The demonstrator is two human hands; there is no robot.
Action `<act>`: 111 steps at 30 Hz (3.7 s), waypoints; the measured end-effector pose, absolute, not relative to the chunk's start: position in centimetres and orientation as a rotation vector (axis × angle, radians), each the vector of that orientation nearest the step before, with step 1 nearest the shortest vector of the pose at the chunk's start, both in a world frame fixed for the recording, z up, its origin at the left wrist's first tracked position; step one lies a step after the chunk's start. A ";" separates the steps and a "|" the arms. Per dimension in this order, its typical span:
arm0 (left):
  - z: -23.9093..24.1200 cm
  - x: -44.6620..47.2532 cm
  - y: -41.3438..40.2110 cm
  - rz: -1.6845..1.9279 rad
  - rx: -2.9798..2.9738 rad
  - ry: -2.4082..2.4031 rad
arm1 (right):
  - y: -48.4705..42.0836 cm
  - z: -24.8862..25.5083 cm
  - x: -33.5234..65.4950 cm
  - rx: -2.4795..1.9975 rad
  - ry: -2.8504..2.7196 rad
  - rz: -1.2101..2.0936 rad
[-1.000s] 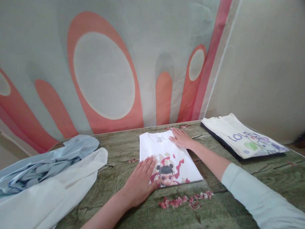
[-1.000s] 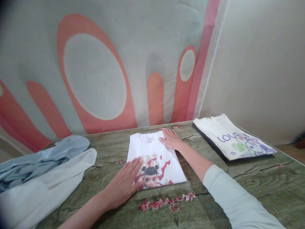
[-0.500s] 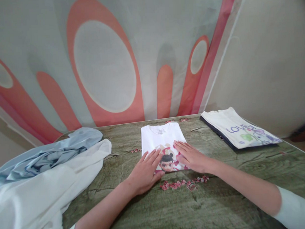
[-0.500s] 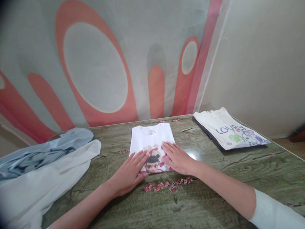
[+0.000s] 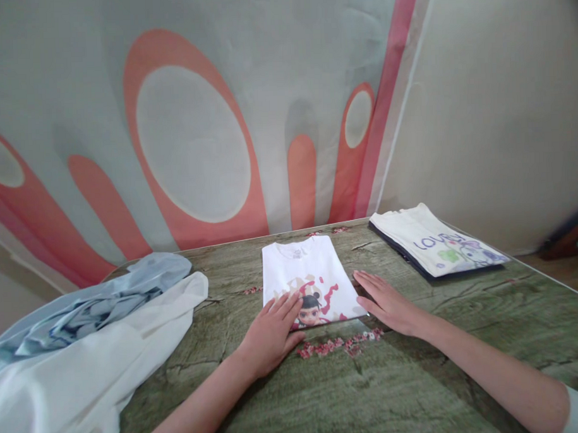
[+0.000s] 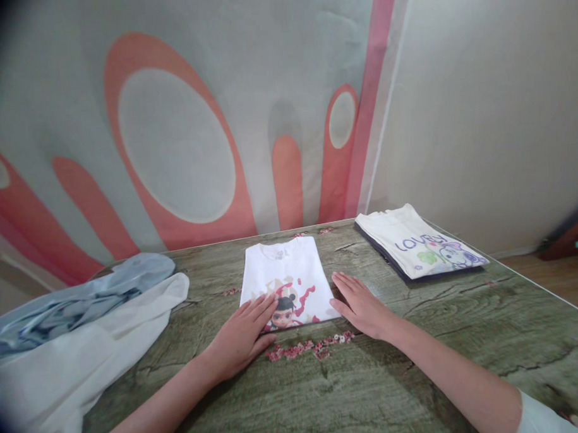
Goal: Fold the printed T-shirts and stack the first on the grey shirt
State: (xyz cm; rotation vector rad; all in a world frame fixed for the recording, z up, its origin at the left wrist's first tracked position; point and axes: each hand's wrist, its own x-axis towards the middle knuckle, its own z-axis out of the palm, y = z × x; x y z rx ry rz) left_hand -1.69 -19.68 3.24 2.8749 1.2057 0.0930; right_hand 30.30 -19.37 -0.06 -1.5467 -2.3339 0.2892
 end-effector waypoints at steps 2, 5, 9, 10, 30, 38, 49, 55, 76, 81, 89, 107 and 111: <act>3.3 -1.8 -19.5 0.111 2.902 1.198 | -19.8 0.8 30.0 -1.433 -2.334 0.294; 3.3 -2.4 -19.0 0.114 2.964 1.194 | -20.7 2.1 29.2 -1.229 -2.456 0.356; 3.6 -4.3 -18.1 0.071 2.959 1.380 | -22.6 3.3 27.4 -1.065 -2.593 0.519; 3.7 -4.8 -17.8 0.057 2.938 1.454 | -23.2 3.5 26.9 -1.029 -2.611 0.563; 3.8 -1.0 -21.4 -0.043 2.846 1.054 | -20.1 2.2 26.0 -1.058 -2.642 0.376; 4.3 -1.1 -20.9 -0.025 2.826 1.036 | -11.5 -1.0 32.2 -1.562 -2.464 0.127; 4.2 0.9 -22.1 0.221 2.765 1.244 | -9.8 -2.0 32.8 -1.588 -2.159 0.142; 4.2 0.8 -22.1 0.352 2.774 1.245 | -9.7 -1.0 32.6 -1.522 -2.095 0.191; 4.1 10.5 -11.9 0.394 2.672 1.405 | -7.3 1.3 31.8 -1.433 -1.714 1.121; 3.7 12.4 -10.7 0.342 2.619 1.481 | -7.7 1.3 31.5 -1.412 -1.592 1.180; 4.0 14.0 -8.9 0.277 2.508 1.671 | -7.3 0.9 31.2 -1.271 -1.285 1.418; 4.5 14.9 -10.3 0.290 2.931 1.464 | -6.4 -0.5 30.1 -1.161 -1.344 1.258; 4.2 15.2 -10.5 0.239 2.932 1.467 | -6.2 -0.8 29.9 -1.185 -1.425 1.103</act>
